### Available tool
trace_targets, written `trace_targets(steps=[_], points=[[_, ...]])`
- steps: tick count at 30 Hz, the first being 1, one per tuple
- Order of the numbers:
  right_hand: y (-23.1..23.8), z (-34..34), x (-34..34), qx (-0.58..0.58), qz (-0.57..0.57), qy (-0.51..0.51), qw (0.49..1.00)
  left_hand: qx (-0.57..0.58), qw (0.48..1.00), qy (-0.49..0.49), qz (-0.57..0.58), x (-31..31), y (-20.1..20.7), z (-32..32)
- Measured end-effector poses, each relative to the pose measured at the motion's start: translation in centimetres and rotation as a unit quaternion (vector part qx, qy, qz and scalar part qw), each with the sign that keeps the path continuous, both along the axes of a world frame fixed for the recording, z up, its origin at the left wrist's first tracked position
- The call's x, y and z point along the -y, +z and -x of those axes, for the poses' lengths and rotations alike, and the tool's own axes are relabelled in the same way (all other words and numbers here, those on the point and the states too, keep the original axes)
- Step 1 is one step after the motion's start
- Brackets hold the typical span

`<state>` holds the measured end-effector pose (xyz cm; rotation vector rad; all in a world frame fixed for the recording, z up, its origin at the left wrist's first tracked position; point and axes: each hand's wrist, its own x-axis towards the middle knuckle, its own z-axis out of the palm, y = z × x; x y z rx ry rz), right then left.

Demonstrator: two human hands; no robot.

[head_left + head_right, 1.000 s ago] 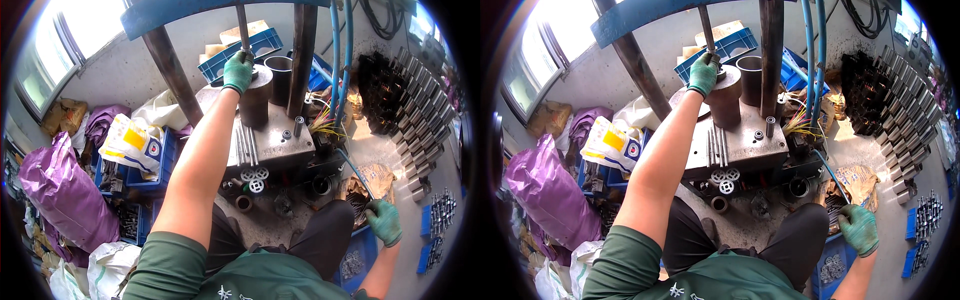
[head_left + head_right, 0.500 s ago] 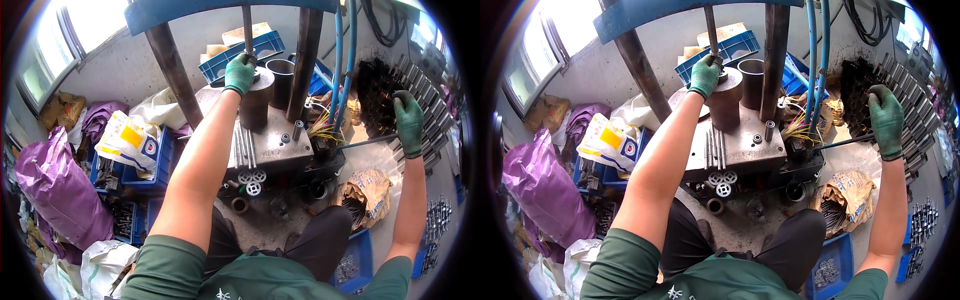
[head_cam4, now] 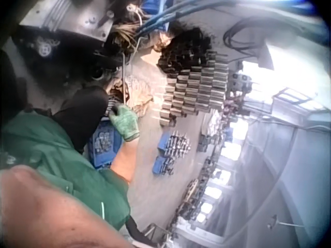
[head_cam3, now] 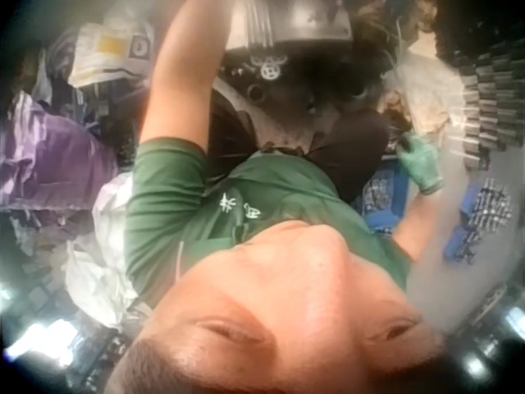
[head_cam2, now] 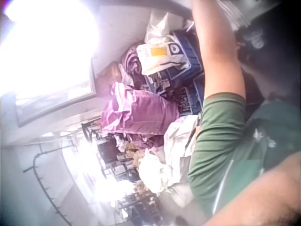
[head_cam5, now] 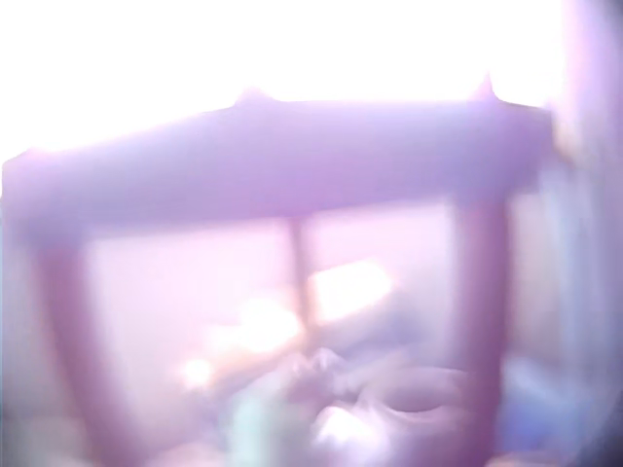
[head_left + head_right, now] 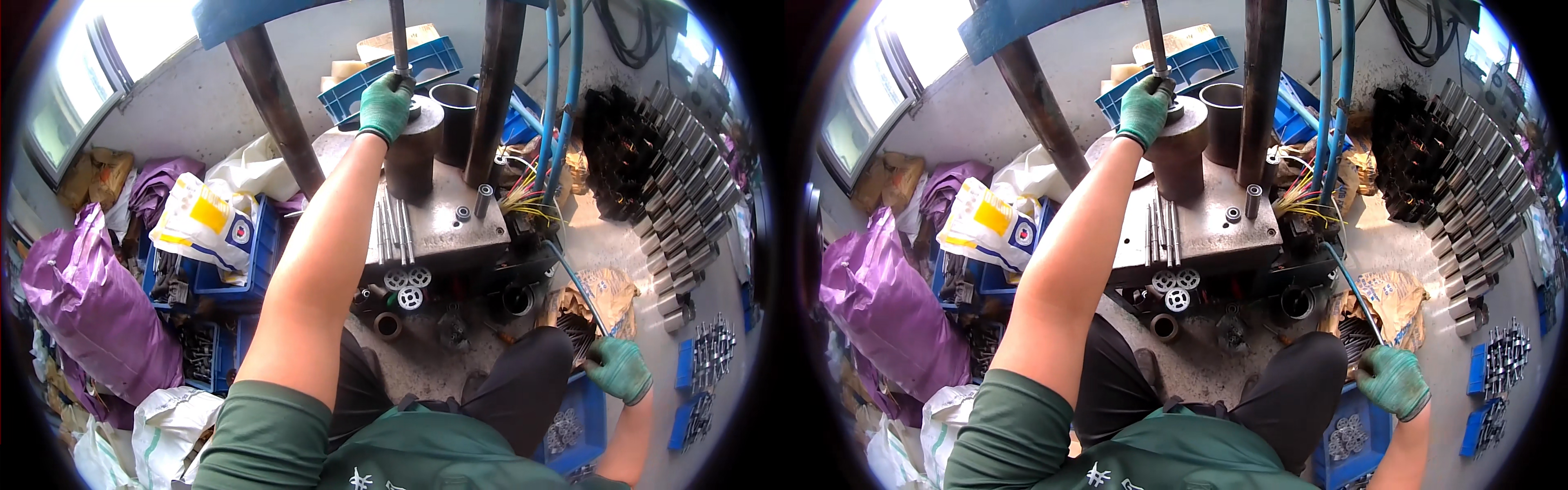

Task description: The person fits bearings onto metal shafts by hand, places each shaft into a press machine, operates the lever to press the components together, and sets the assembled shafts aside.

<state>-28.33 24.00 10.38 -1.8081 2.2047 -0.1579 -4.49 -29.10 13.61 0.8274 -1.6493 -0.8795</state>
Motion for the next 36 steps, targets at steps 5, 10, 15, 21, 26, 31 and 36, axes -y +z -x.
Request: trace_targets(steps=[5, 10, 15, 21, 26, 31, 36], points=[[2.0, 0.0, 1.7, 0.02, 0.022, -0.041, 0.999, 0.02, 0.999, 0.029, 0.02, 0.6, -0.3, -0.7], [2.1, 1.1, 1.6, 0.05, 0.102, -0.017, 0.993, 0.033, 0.998, 0.038, 0.036, 0.8, -0.1, -1.0], [1.2, 0.5, 0.6, -0.014, 0.041, -0.006, 0.999, -0.064, 0.996, -0.057, -0.017, 1.2, -0.3, -1.1], [0.0, 1.0, 0.1, -0.029, 0.057, 0.016, 0.998, -0.051, 0.997, -0.051, -0.022, 2.2, -0.4, -1.3], [1.0, 1.0, 0.8, -0.005, 0.05, 0.019, 0.999, -0.041, 0.998, -0.042, -0.023, 1.8, -0.4, -1.1], [1.9, 1.4, 1.6, 0.048, 0.112, -0.011, 0.992, -0.012, 1.0, -0.022, 0.0, 1.7, -0.3, -1.6], [1.9, 1.8, 1.3, 0.015, 0.049, 0.031, 0.998, -0.012, 1.0, -0.021, -0.014, 1.4, -0.2, -1.3]])
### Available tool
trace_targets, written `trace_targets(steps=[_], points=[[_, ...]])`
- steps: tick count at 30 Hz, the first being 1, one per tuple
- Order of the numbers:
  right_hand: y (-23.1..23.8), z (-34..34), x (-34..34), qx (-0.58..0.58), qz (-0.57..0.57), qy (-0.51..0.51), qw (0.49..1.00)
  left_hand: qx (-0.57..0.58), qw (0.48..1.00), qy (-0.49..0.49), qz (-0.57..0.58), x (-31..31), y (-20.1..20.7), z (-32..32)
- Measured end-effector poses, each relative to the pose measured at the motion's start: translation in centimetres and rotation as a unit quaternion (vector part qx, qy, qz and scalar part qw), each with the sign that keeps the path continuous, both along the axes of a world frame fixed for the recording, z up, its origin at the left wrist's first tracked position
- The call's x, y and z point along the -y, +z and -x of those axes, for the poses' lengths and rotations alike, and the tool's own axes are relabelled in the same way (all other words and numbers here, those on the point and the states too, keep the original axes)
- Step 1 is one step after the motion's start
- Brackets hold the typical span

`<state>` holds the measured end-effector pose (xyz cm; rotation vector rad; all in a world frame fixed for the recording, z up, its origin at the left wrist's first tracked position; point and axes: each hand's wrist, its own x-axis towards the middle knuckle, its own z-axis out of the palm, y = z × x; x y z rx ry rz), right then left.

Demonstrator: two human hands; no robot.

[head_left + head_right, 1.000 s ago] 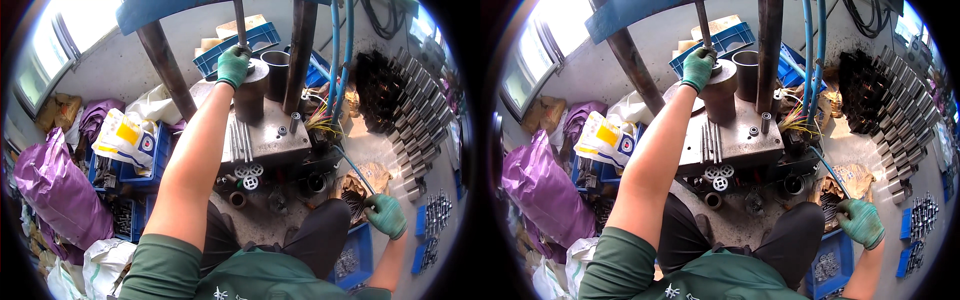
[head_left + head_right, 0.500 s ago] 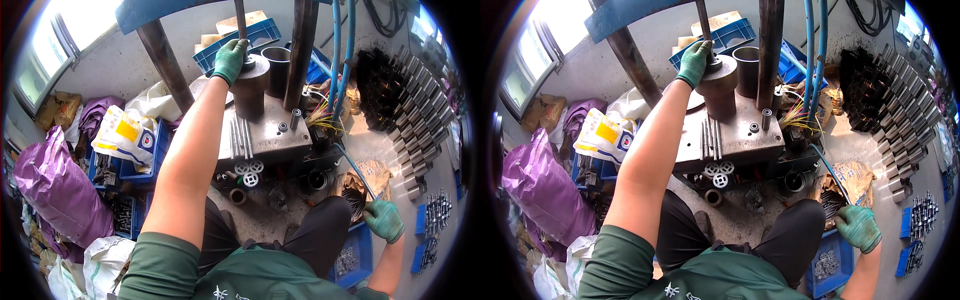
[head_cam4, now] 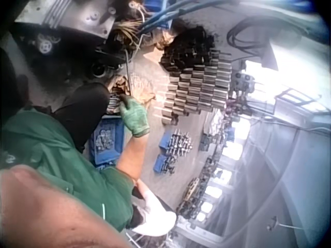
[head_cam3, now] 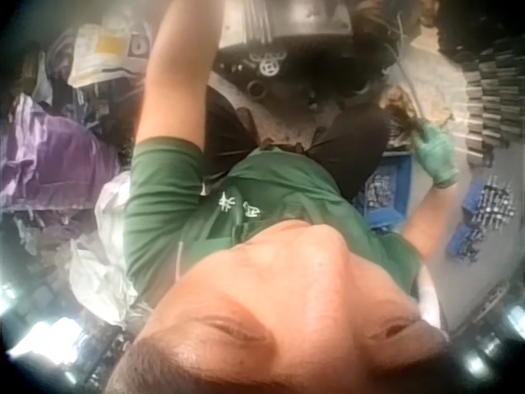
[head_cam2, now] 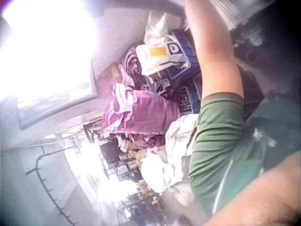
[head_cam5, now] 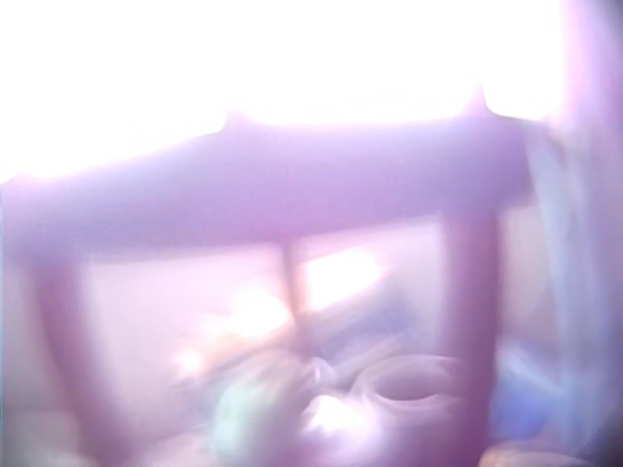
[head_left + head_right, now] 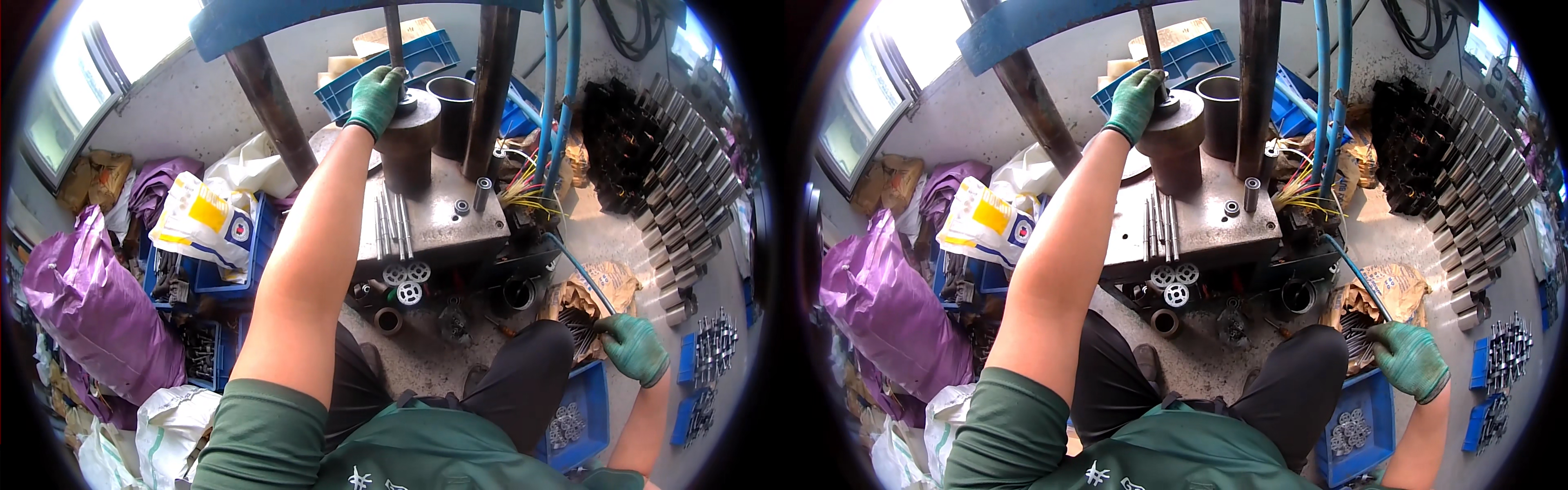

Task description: The person fits bearings onto metal shafts by hand, places each shaft into a press machine, operates the lever to press the components together, and sets the assembled shafts aside.

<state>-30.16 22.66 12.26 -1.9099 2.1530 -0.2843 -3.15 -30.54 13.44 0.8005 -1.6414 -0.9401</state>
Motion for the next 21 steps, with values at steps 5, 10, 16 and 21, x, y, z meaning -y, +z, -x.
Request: trace_targets(steps=[5, 10, 16, 21], points=[[0.5, 0.0, 0.2, 0.002, 0.019, -0.005, 1.0, 0.005, 1.0, 0.003, 0.005, -0.1, 0.0, -0.1], [-0.1, 0.4, 0.2, 0.015, 0.038, -0.004, 0.999, 0.018, 1.0, 0.014, 0.02, 0.1, 0.0, -0.1], [1.5, -0.1, 1.5, 0.001, 0.162, -0.046, 0.986, 0.018, 0.999, 0.01, 0.034, 0.5, -0.4, 0.2], [5.5, 3.1, 9.7, -0.107, 0.413, -0.072, 0.902, -0.022, 0.999, -0.028, 0.007, 0.4, -0.6, 0.6]])
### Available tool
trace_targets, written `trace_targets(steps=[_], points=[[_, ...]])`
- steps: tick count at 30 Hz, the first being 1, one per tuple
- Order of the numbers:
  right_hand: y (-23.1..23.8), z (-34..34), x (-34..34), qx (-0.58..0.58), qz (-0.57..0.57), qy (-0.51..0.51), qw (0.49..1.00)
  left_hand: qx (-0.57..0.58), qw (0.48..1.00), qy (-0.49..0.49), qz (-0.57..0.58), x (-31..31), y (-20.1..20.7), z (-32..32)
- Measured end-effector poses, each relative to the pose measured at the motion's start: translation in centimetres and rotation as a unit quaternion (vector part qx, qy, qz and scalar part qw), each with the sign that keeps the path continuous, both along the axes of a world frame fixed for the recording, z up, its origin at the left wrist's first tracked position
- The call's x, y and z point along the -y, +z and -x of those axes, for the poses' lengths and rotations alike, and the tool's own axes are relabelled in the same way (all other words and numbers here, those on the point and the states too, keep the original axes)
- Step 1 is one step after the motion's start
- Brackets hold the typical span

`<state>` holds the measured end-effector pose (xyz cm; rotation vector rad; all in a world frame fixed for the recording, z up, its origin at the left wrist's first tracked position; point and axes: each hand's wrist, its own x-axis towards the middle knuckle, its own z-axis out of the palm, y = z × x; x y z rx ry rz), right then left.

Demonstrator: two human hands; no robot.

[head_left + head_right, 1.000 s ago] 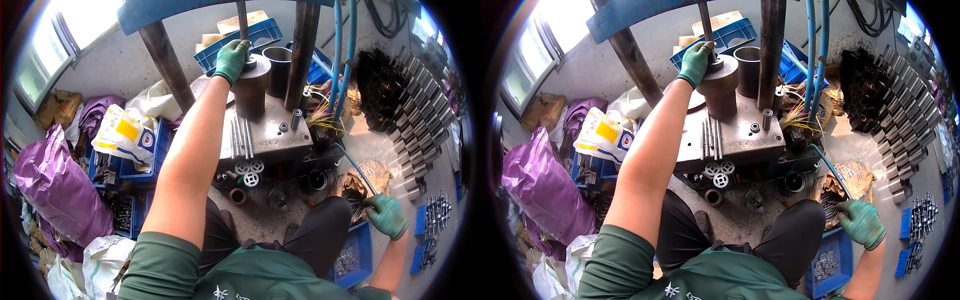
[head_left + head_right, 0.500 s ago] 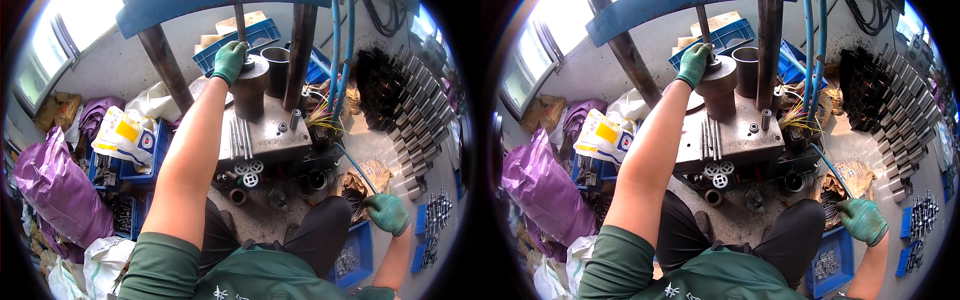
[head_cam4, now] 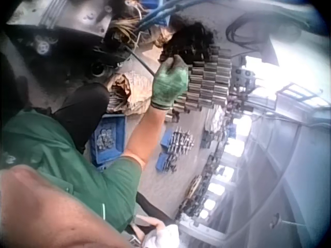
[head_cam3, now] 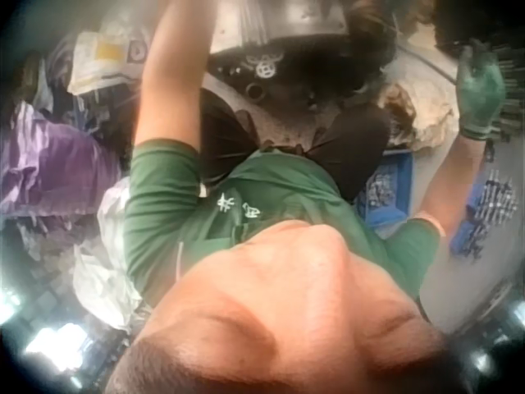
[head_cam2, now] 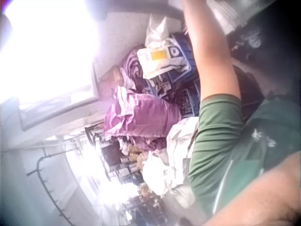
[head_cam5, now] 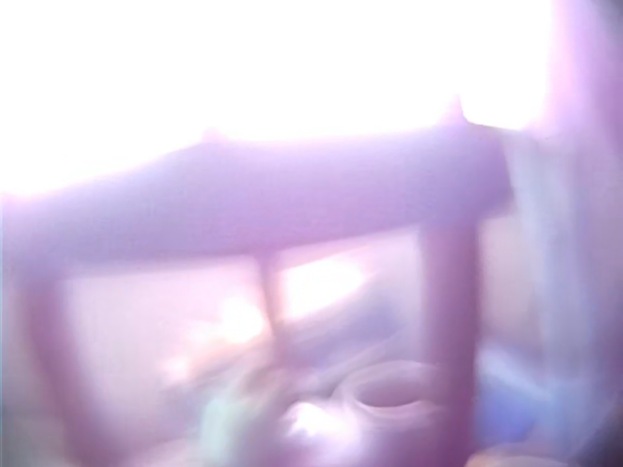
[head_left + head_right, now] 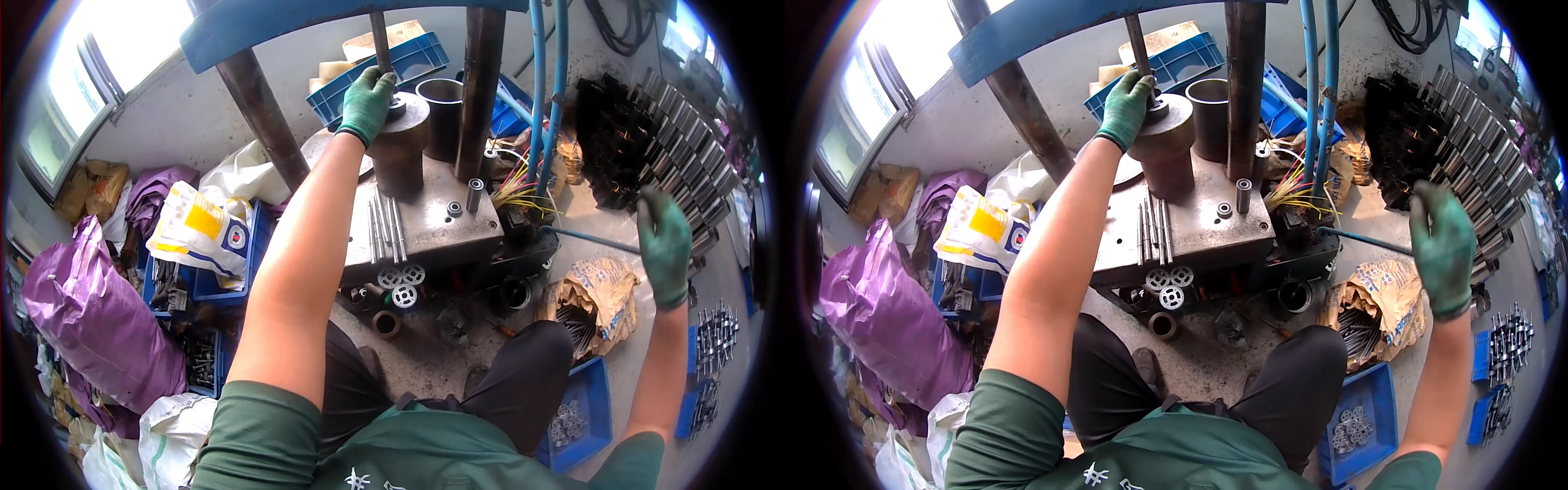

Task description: The person fits bearings onto metal shafts by hand, places each shaft into a press machine, operates the lever to press the components together, and sets the assembled shafts aside.

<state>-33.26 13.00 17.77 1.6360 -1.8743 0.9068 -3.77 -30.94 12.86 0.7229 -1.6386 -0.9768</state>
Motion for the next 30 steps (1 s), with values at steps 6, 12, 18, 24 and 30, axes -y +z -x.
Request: trace_targets(steps=[6, 12, 18, 24, 30], points=[[4.2, 4.9, 8.5, -0.055, 0.038, -0.042, 0.997, 0.004, 1.0, 0.0, 0.019, -0.4, 0.3, 0.5], [5.0, 5.2, 11.5, -0.028, -0.012, -0.098, 0.995, -0.01, 0.999, -0.012, 0.034, -1.4, 0.5, 0.3], [5.4, 4.1, 11.5, 0.029, -0.042, -0.134, 0.99, -0.058, 0.994, -0.03, 0.083, -4.0, 0.4, -1.0], [5.1, 4.5, 10.8, 0.016, -0.031, -0.095, 0.995, -0.088, 0.974, -0.068, 0.197, -14.7, -3.2, -1.4], [4.2, 4.0, 8.6, 0.039, -0.023, -0.066, 0.997, -0.117, 0.928, -0.137, -0.326, -25.6, -11.5, -2.4]])
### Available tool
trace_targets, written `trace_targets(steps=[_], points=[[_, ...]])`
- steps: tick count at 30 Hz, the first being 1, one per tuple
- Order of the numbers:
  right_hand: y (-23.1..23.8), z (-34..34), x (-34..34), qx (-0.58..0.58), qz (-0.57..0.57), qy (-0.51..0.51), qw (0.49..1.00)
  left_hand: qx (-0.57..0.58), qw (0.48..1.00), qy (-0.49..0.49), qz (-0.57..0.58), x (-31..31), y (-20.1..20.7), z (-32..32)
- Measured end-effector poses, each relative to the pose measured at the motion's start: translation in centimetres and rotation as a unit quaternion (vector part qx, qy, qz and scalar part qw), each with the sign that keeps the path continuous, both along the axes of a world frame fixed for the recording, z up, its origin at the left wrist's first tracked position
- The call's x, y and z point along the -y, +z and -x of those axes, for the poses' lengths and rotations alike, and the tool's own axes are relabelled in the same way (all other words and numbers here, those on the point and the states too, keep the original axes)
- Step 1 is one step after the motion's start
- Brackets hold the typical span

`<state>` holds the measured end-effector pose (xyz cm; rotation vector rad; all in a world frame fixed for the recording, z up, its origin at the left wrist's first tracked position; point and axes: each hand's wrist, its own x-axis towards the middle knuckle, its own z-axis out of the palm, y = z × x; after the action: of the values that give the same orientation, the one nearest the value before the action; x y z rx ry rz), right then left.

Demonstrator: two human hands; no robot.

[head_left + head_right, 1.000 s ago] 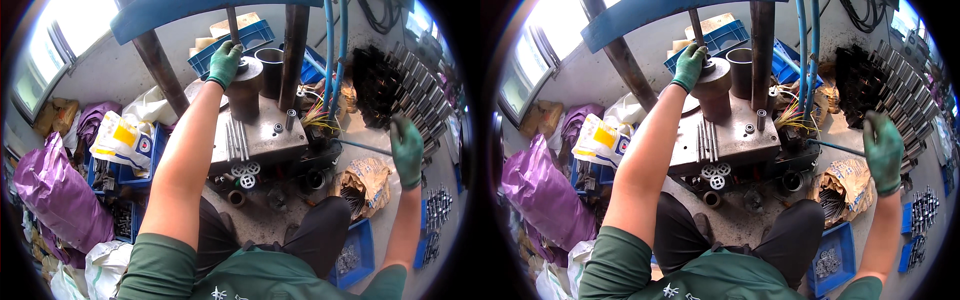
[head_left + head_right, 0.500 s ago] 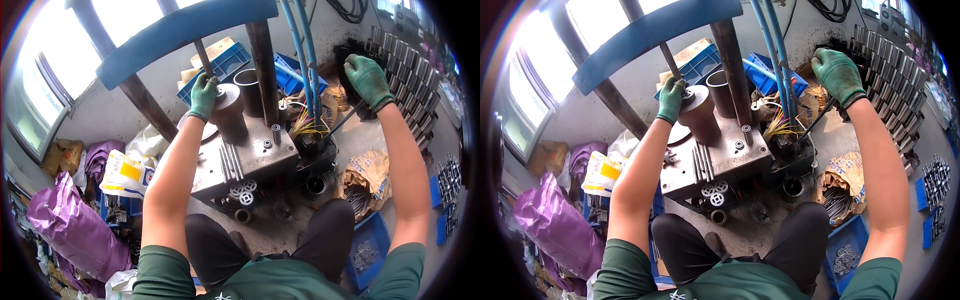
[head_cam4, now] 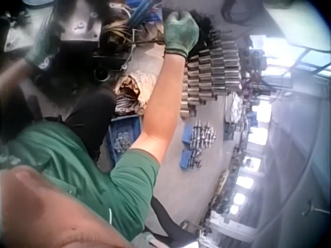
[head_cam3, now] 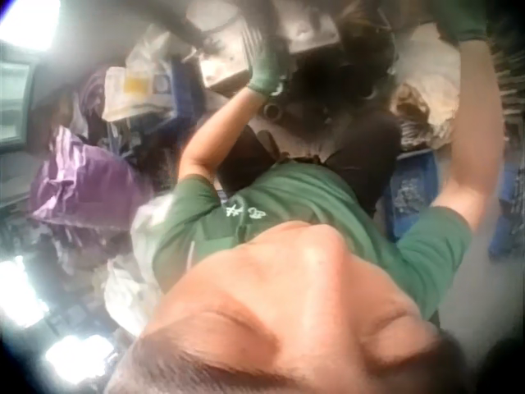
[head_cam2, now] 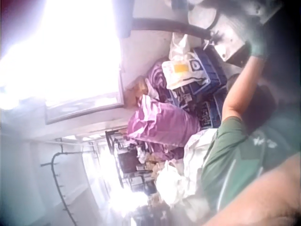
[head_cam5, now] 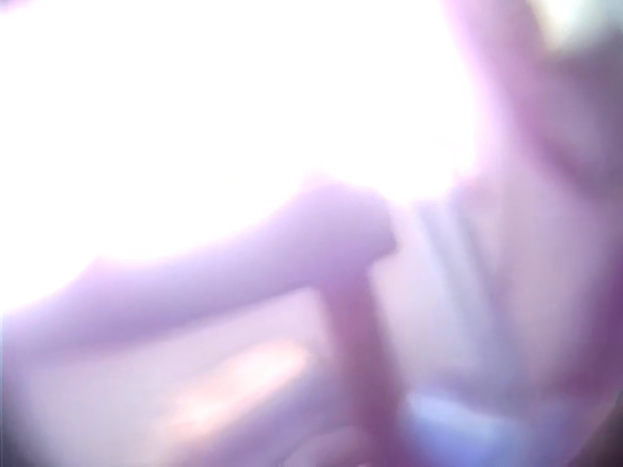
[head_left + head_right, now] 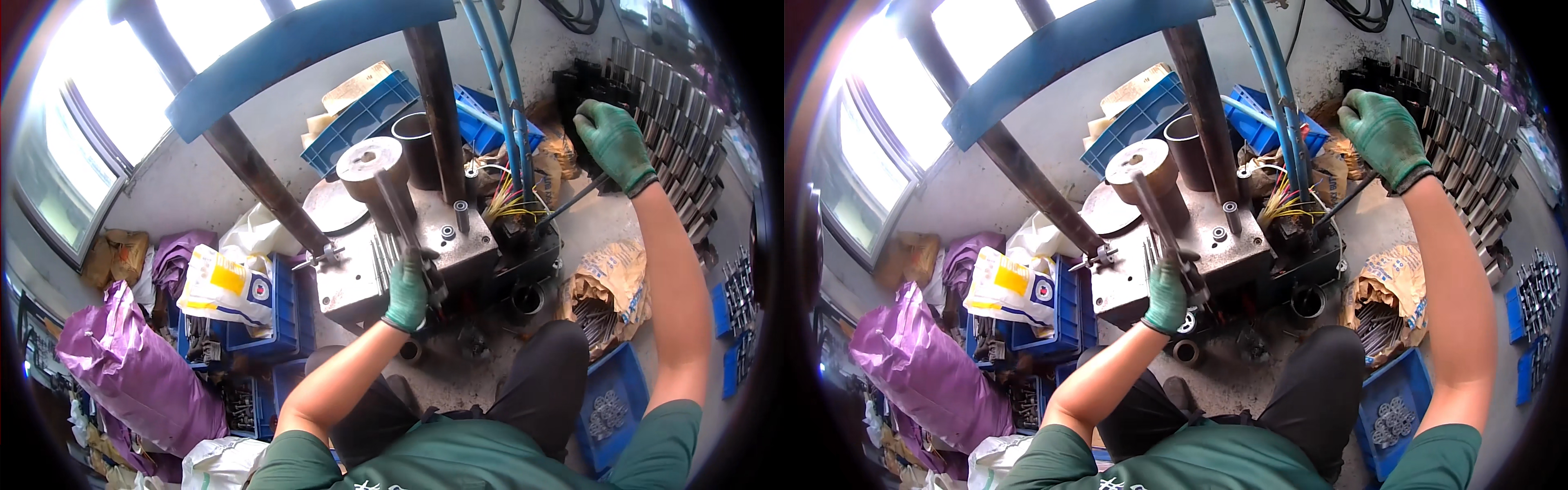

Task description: The person fits bearings onto metal shafts by hand, places each shaft into a press machine, operates the lever to press the components together, and sets the assembled shafts aside.

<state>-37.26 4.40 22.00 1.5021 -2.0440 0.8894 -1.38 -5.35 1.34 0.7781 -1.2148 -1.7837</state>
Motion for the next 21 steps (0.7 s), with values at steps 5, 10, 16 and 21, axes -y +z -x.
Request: trace_targets(steps=[5, 10, 16, 21], points=[[-1.1, -1.0, -2.7, -0.005, 0.03, 0.033, 0.999, 0.047, 0.959, 0.023, -0.278, -0.9, -4.8, 0.3], [-2.1, -1.7, -5.6, 0.06, -0.006, 0.048, 0.997, 0.006, 0.938, 0.015, -0.346, 0.4, -6.2, 0.0], [-3.7, -3.9, -9.6, 0.06, -0.055, 0.033, 0.996, 0.057, 0.93, -0.04, -0.36, -1.5, -7.4, -1.9], [-5.1, -2.7, -11.3, 0.095, -0.086, 0.022, 0.992, 0.157, 0.979, -0.127, 0.037, -2.4, -5.9, -5.2]])
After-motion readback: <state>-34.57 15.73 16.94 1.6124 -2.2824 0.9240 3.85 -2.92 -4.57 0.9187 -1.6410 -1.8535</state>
